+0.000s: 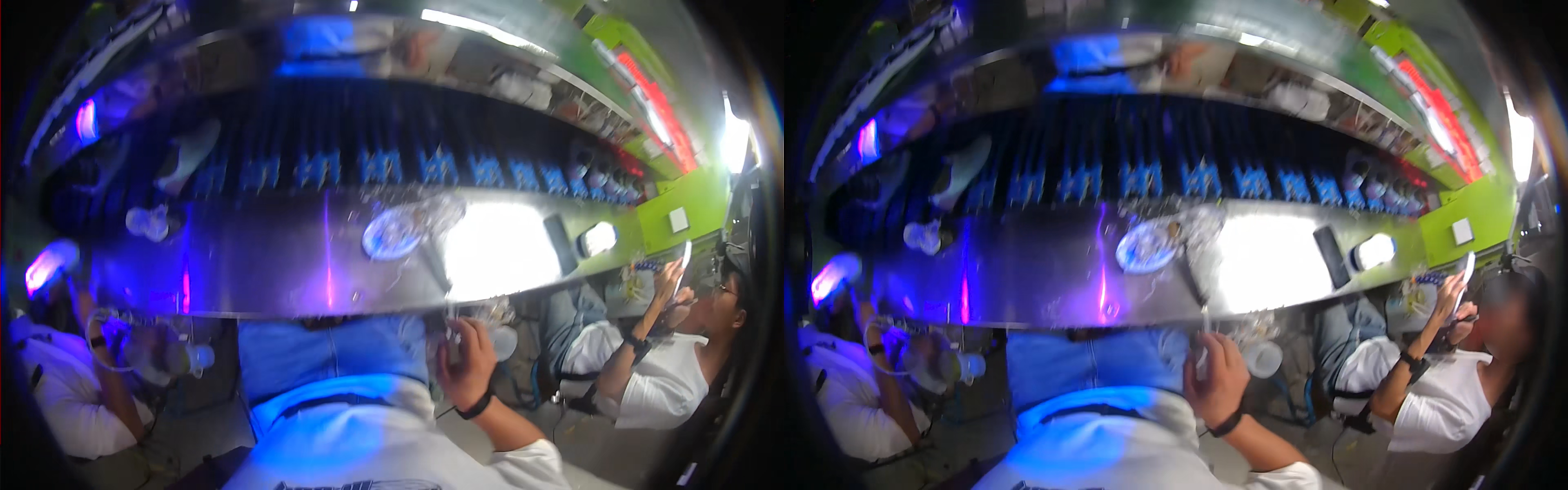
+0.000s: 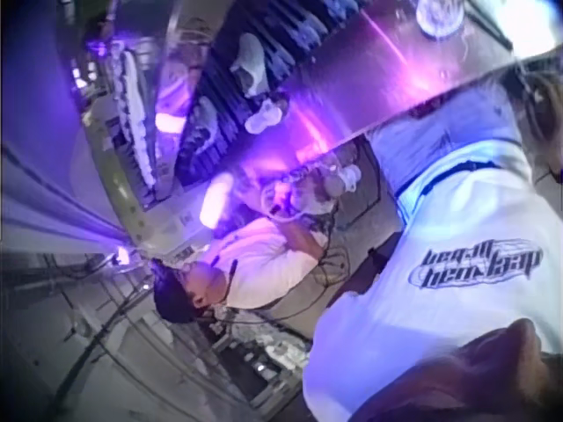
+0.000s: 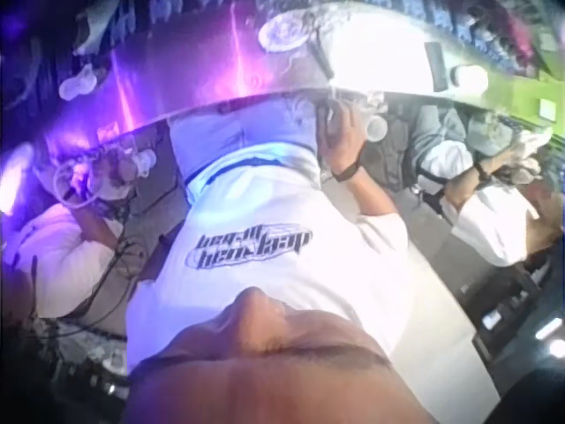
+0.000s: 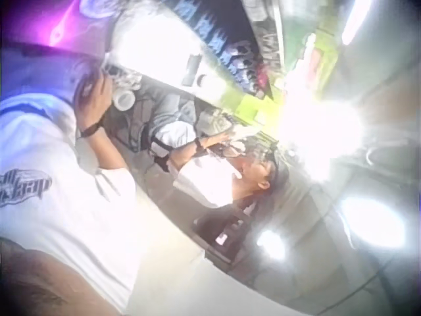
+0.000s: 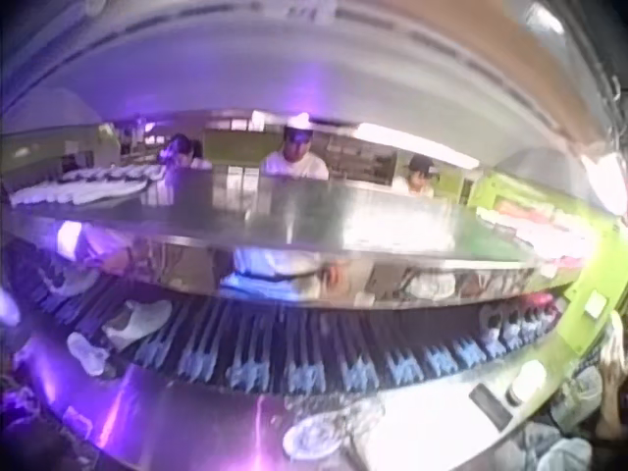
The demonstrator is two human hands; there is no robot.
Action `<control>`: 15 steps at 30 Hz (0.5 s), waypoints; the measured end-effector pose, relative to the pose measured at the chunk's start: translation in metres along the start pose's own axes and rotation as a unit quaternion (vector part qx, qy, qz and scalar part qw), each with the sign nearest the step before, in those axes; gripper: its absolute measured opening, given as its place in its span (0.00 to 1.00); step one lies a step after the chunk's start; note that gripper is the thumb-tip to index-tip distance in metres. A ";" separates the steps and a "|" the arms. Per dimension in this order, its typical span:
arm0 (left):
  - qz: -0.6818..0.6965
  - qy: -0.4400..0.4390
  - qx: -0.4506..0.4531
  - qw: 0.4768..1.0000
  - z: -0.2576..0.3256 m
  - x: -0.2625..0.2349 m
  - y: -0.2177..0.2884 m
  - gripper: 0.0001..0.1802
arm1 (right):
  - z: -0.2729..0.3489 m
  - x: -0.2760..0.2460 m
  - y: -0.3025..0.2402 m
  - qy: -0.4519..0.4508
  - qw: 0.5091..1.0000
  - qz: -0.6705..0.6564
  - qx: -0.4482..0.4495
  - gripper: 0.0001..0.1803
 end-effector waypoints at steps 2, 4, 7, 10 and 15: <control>0.006 -0.002 0.009 1.000 0.017 -0.009 0.005 0.34 | 0.062 -0.012 0.010 -0.170 0.981 -0.046 0.085 0.15; -0.004 -0.020 0.021 1.000 0.012 -0.012 0.016 0.33 | 0.136 -0.033 0.028 -0.338 0.925 -0.035 0.168 0.12; -0.012 -0.028 0.028 0.999 0.007 -0.018 0.028 0.32 | 0.214 -0.058 0.035 -0.505 0.827 -0.051 0.242 0.16; -0.026 -0.040 0.032 0.998 0.005 -0.025 0.039 0.31 | 0.242 -0.063 0.037 -0.539 0.800 -0.067 0.254 0.18; -0.047 -0.060 0.054 0.996 -0.006 -0.027 0.064 0.29 | 0.227 -0.071 0.023 -0.580 0.767 -0.092 0.258 0.18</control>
Point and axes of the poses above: each hand's wrist, its own z-axis away from the middle knuckle, its own x-axis out of the palm, y = z × x, the point moved 4 cm from there along -z, towards the middle knuckle, and after that the axes turned 13 degrees about y, right-handed, at the moved point
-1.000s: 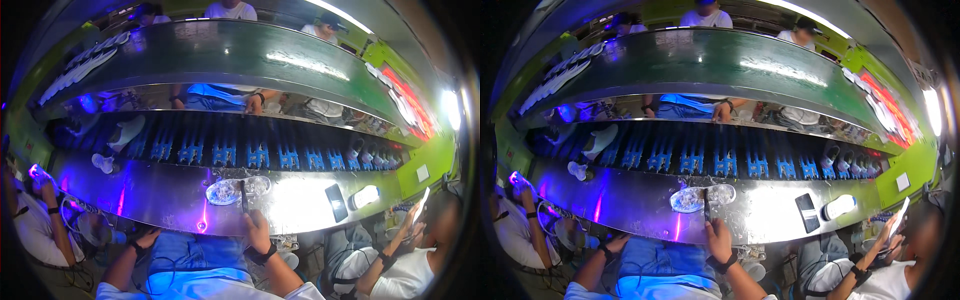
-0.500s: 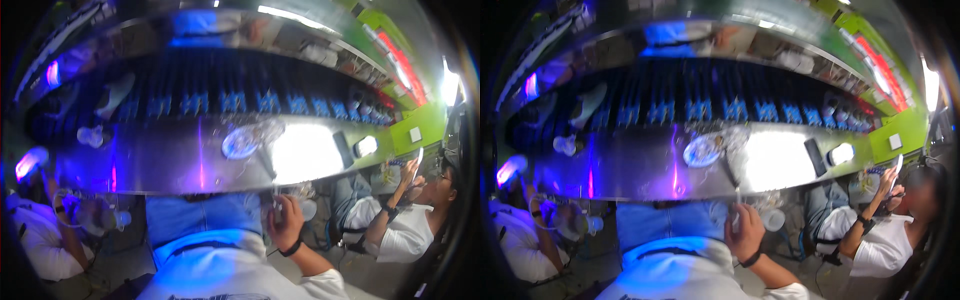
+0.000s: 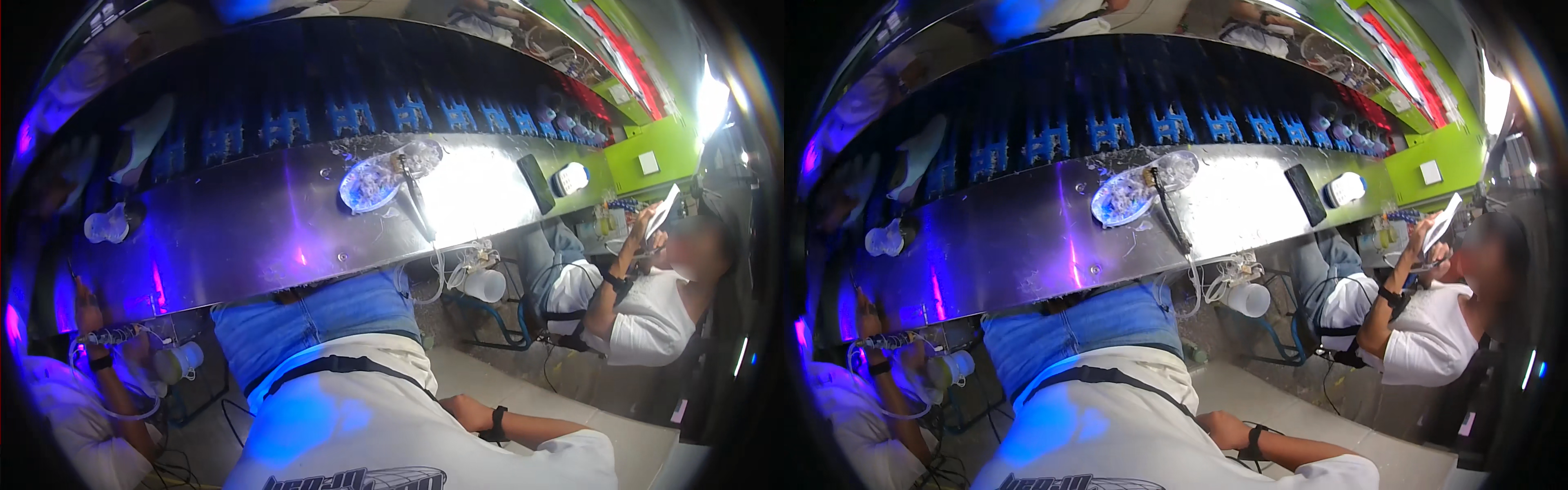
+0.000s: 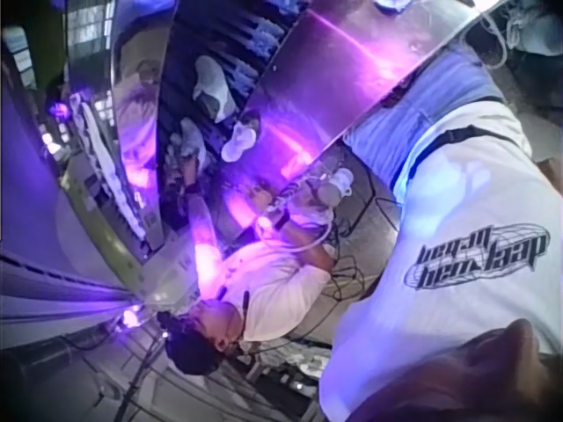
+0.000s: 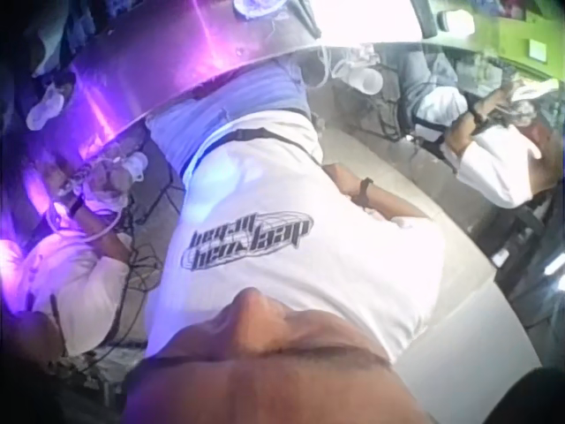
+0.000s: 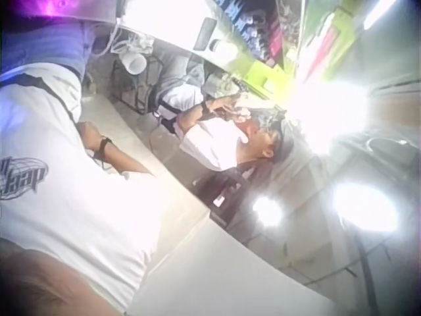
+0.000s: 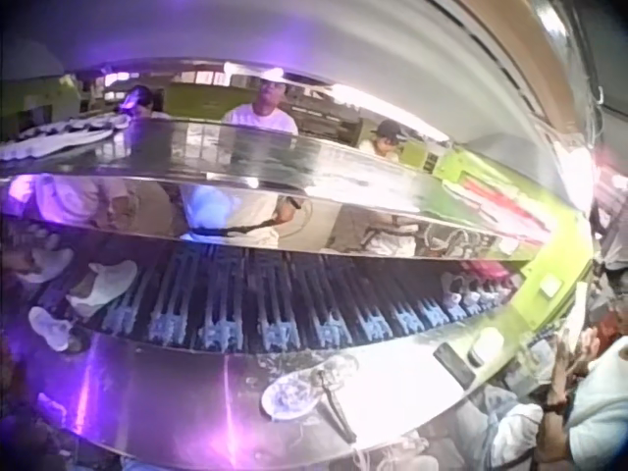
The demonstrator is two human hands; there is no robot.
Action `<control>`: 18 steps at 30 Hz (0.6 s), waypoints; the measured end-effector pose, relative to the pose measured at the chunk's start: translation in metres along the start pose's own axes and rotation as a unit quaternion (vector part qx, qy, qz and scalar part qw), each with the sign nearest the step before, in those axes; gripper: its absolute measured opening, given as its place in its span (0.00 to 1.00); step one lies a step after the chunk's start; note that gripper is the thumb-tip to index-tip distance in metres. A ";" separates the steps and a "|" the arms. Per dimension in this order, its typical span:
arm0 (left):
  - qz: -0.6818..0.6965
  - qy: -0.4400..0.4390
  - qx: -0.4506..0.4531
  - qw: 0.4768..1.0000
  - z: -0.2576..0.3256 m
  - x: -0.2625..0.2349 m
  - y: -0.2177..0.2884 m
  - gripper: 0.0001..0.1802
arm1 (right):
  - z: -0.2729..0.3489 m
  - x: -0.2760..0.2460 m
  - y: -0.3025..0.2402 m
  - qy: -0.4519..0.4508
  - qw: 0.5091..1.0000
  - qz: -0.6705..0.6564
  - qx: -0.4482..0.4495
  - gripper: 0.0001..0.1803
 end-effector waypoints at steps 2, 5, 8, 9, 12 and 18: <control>-0.012 -0.010 0.004 1.000 -0.003 -0.002 0.009 0.28 | 0.006 0.000 -0.007 0.010 0.999 -0.041 0.018 0.18; -0.028 -0.019 0.016 0.999 -0.010 0.001 0.025 0.27 | 0.012 0.006 -0.008 0.116 0.990 0.014 0.079 0.17; -0.049 -0.035 0.038 0.997 -0.024 0.011 0.049 0.26 | 0.026 0.026 0.000 0.148 0.983 0.080 0.070 0.16; -0.053 -0.040 0.046 0.997 -0.029 0.019 0.056 0.25 | 0.029 0.032 0.006 0.124 0.982 0.113 0.084 0.16; -0.068 -0.057 0.063 0.994 -0.044 0.039 0.078 0.24 | 0.027 0.030 0.012 0.100 0.986 0.092 0.098 0.16; -0.113 -0.074 0.091 0.987 -0.058 0.077 0.129 0.22 | 0.015 0.034 0.033 0.079 0.987 0.079 0.116 0.15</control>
Point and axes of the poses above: each hand's wrist, its own z-axis away from the middle knuckle, its own x-axis out of the palm, y = z × x, the point moved 4 cm from there along -z, towards the middle knuckle, and after that the axes turned 13 degrees about y, right-handed, at the moved point
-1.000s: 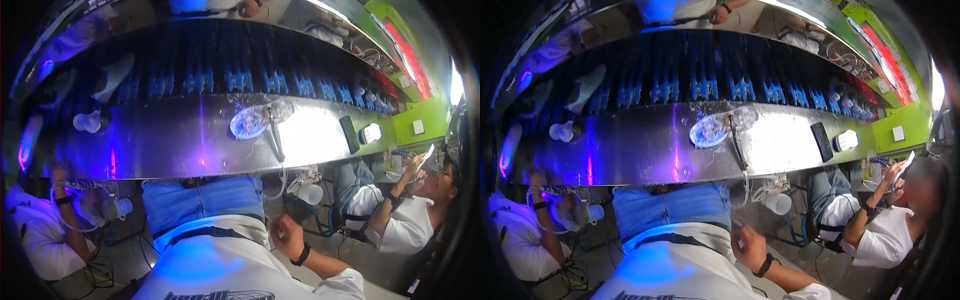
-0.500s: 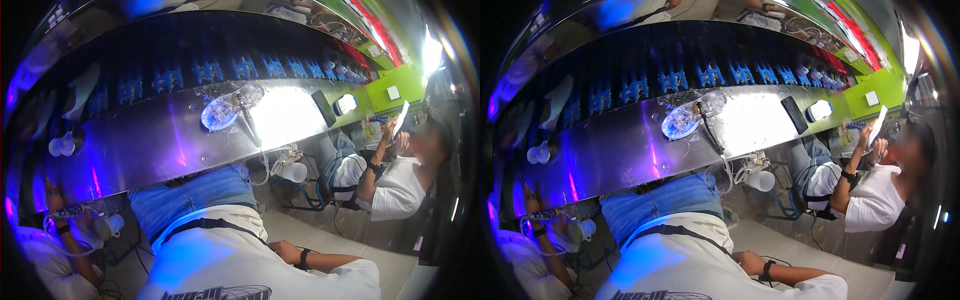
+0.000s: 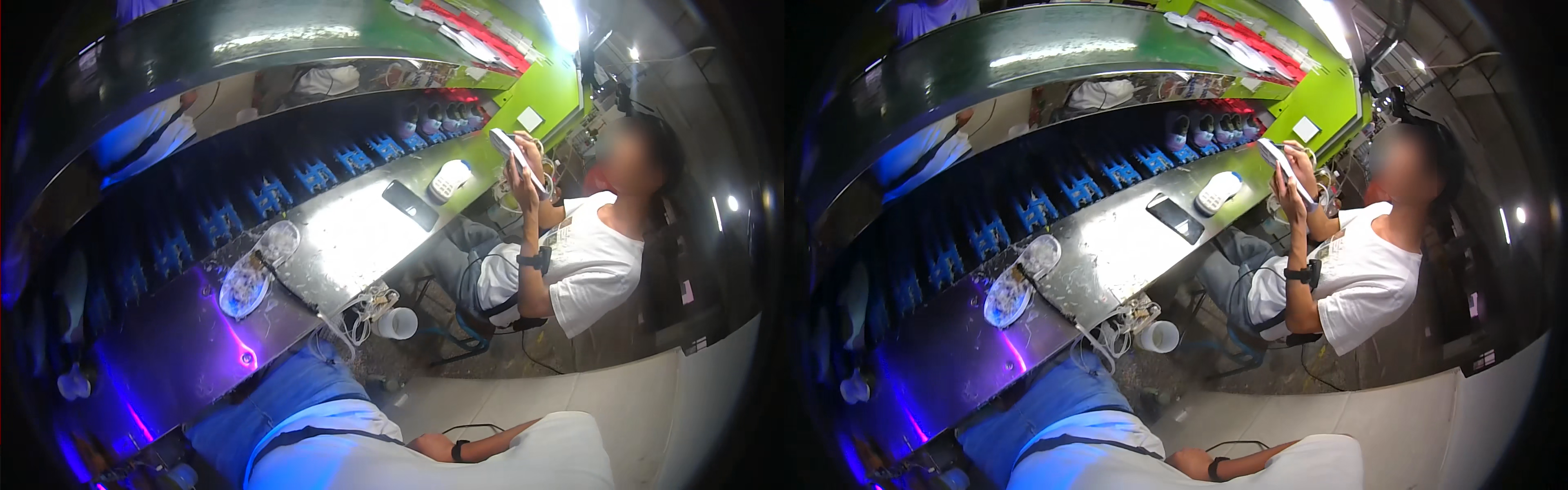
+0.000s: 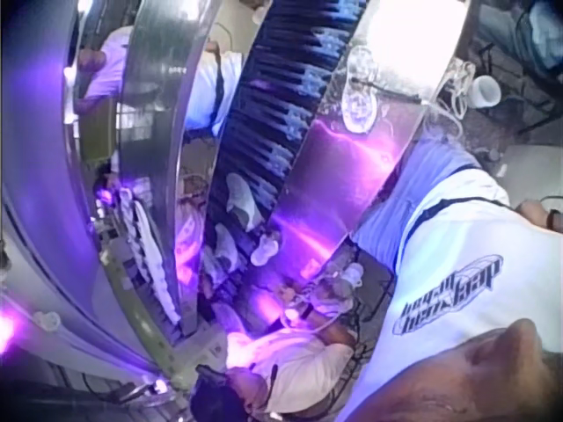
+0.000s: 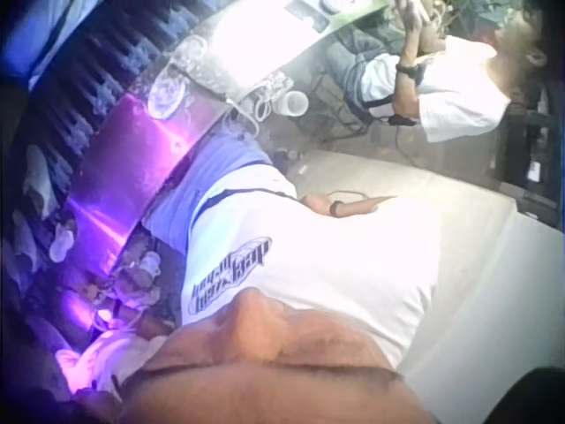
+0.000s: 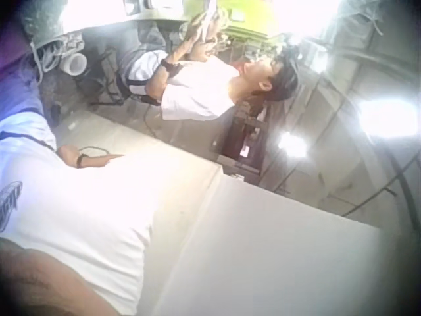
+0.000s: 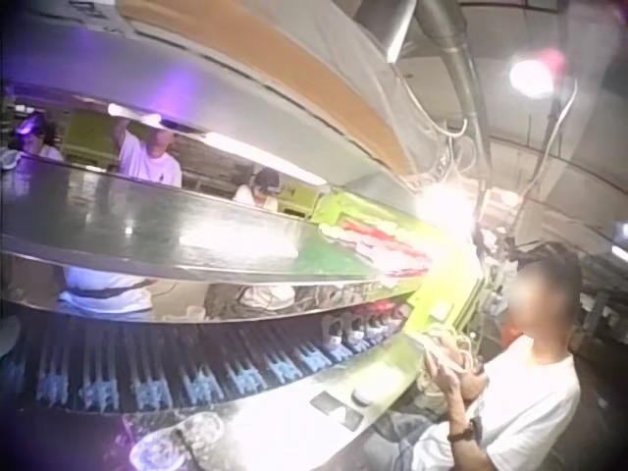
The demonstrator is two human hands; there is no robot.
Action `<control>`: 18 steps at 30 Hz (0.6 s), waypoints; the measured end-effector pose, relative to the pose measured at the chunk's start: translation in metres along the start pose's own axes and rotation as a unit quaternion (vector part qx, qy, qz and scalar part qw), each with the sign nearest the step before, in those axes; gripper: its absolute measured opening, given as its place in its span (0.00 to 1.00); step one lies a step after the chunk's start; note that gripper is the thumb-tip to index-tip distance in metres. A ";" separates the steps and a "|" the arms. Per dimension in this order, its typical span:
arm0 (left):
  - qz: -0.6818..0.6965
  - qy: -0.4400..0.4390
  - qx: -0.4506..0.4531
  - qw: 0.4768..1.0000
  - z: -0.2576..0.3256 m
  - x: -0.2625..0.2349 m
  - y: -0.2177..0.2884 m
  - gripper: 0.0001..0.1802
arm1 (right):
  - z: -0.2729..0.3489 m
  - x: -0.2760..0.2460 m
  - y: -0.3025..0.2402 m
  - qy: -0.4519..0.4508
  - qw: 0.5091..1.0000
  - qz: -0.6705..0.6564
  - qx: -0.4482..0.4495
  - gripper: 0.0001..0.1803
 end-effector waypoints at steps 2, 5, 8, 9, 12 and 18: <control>-0.015 -0.006 0.000 1.000 -0.003 0.009 0.012 0.21 | -0.005 0.009 0.009 0.020 1.000 0.002 -0.015 0.14; -0.029 -0.013 0.006 0.999 -0.008 0.019 0.027 0.20 | -0.014 0.037 0.036 0.063 0.994 -0.037 -0.079 0.14; -0.040 -0.019 0.009 0.999 -0.009 0.026 0.040 0.19 | -0.030 0.057 0.068 0.035 0.989 -0.057 -0.134 0.15; -0.041 -0.023 0.011 0.999 -0.009 0.028 0.044 0.18 | -0.025 0.038 0.057 0.021 0.987 -0.069 -0.143 0.15; -0.049 -0.028 0.017 0.998 -0.007 0.032 0.052 0.17 | -0.027 0.035 0.075 -0.058 0.978 -0.132 -0.152 0.16; -0.061 -0.032 0.029 0.997 0.001 0.042 0.059 0.15 | -0.015 -0.037 0.035 0.056 0.972 -0.225 -0.032 0.15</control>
Point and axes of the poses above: each hand's wrist, its own z-axis away from the middle knuckle, its own x-axis out of the palm, y = z × x, the point moved 4 cm from there along -z, towards the middle knuckle, and after that the axes turned 13 degrees about y, right-handed, at the moved point
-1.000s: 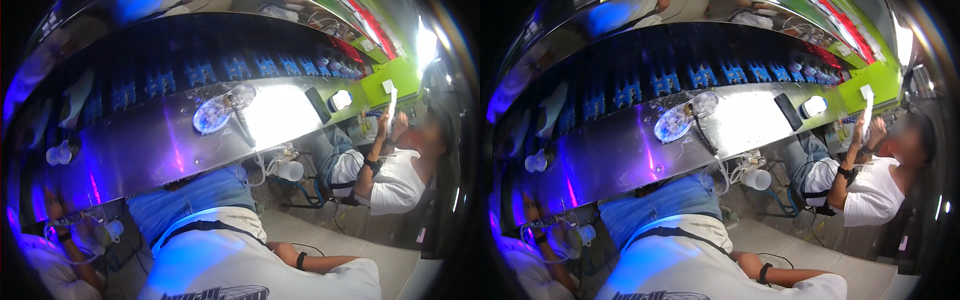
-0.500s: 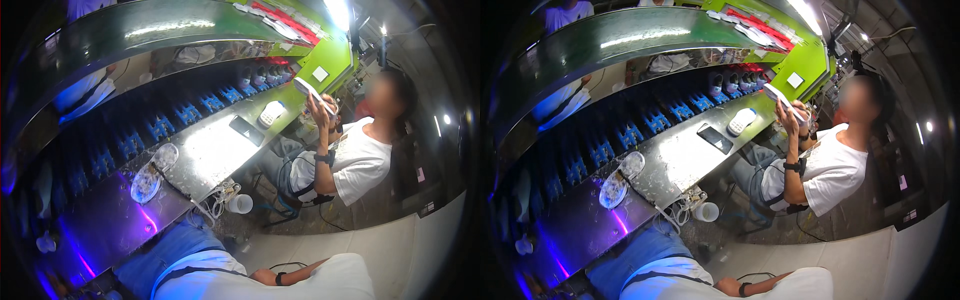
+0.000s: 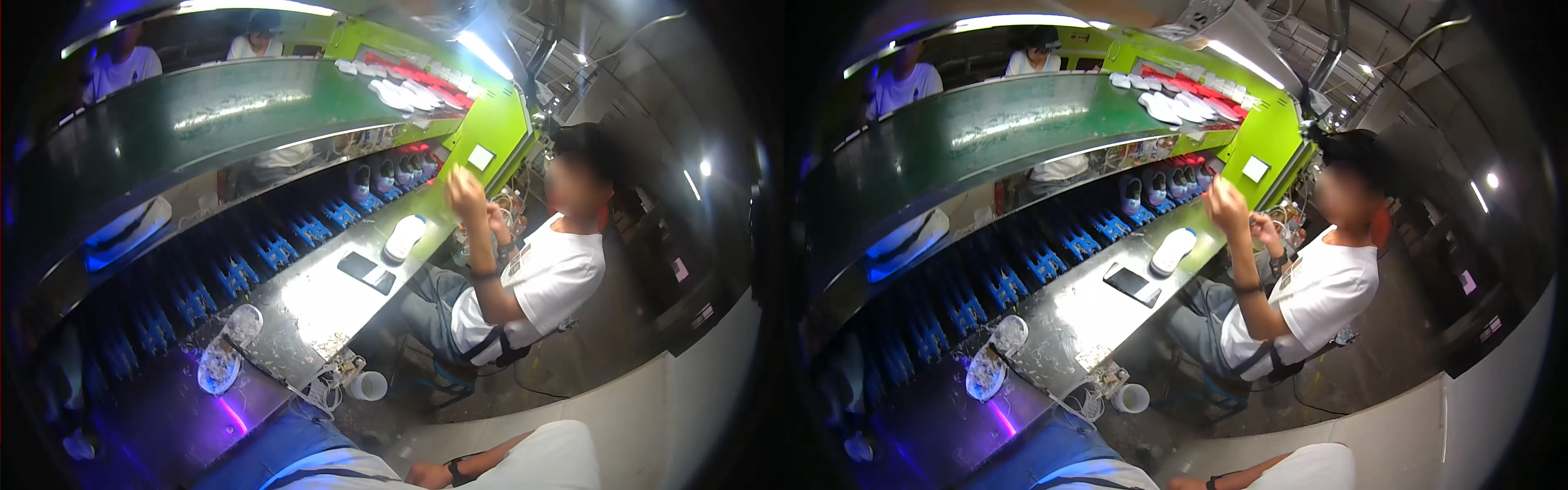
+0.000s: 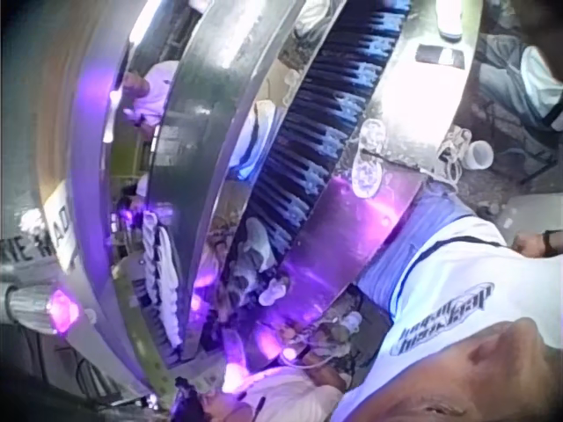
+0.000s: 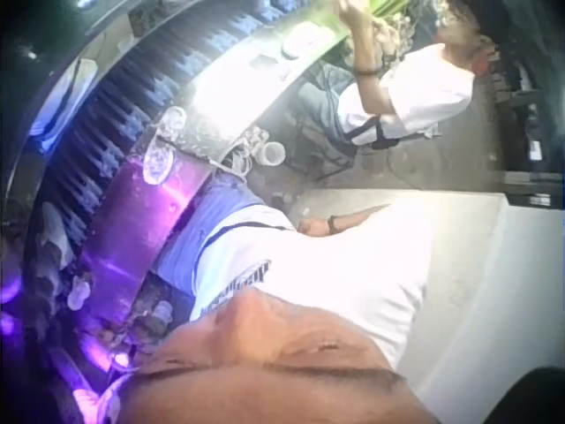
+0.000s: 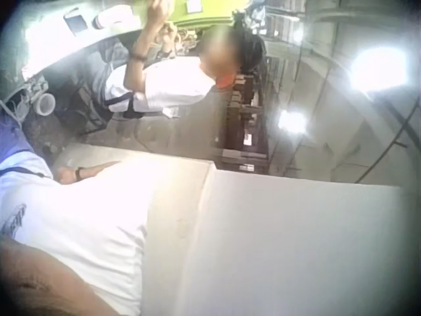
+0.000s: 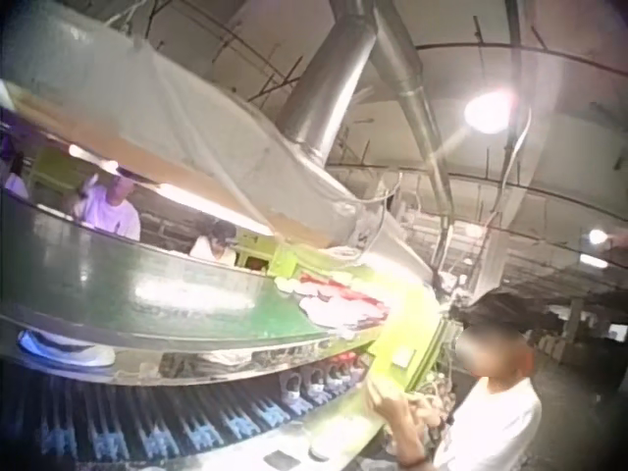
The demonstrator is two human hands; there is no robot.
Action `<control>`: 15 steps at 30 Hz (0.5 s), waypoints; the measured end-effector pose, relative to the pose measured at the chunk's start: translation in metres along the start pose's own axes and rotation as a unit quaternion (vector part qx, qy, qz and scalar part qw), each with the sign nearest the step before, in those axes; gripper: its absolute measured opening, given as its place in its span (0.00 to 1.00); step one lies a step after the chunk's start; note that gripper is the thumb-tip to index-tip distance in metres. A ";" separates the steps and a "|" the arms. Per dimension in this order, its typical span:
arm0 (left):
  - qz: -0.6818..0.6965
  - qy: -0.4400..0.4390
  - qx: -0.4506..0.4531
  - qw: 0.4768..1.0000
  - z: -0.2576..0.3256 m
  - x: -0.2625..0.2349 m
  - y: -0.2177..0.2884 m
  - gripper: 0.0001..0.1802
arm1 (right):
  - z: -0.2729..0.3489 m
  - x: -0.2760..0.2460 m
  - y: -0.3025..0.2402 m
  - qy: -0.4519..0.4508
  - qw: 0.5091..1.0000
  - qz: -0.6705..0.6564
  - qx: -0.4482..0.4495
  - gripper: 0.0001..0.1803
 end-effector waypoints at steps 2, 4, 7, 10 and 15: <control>-0.008 -0.005 0.009 1.000 -0.001 0.003 0.007 0.14 | -0.008 0.019 0.015 0.007 1.000 0.007 -0.008 0.16; -0.008 0.003 0.011 1.000 0.006 0.003 0.004 0.14 | -0.028 0.025 0.017 0.009 0.992 0.042 -0.115 0.17; -0.009 0.006 0.012 1.000 0.010 0.009 0.005 0.12 | -0.029 0.025 -0.006 0.074 0.965 0.120 -0.221 0.19; -0.008 0.004 0.012 1.000 0.013 0.016 0.002 0.11 | -0.038 0.005 -0.050 0.097 0.984 0.065 -0.131 0.21; -0.009 0.000 0.017 1.000 0.023 0.022 -0.003 0.09 | -0.061 -0.002 -0.115 0.169 0.932 0.085 -0.308 0.14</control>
Point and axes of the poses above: each hand's wrist, its own z-axis away from the middle knuckle, its own x-axis out of the palm, y = z × x, the point moved 4 cm from there along -z, towards the middle knuckle, and after that the axes turned 13 degrees about y, right-handed, at the moved point
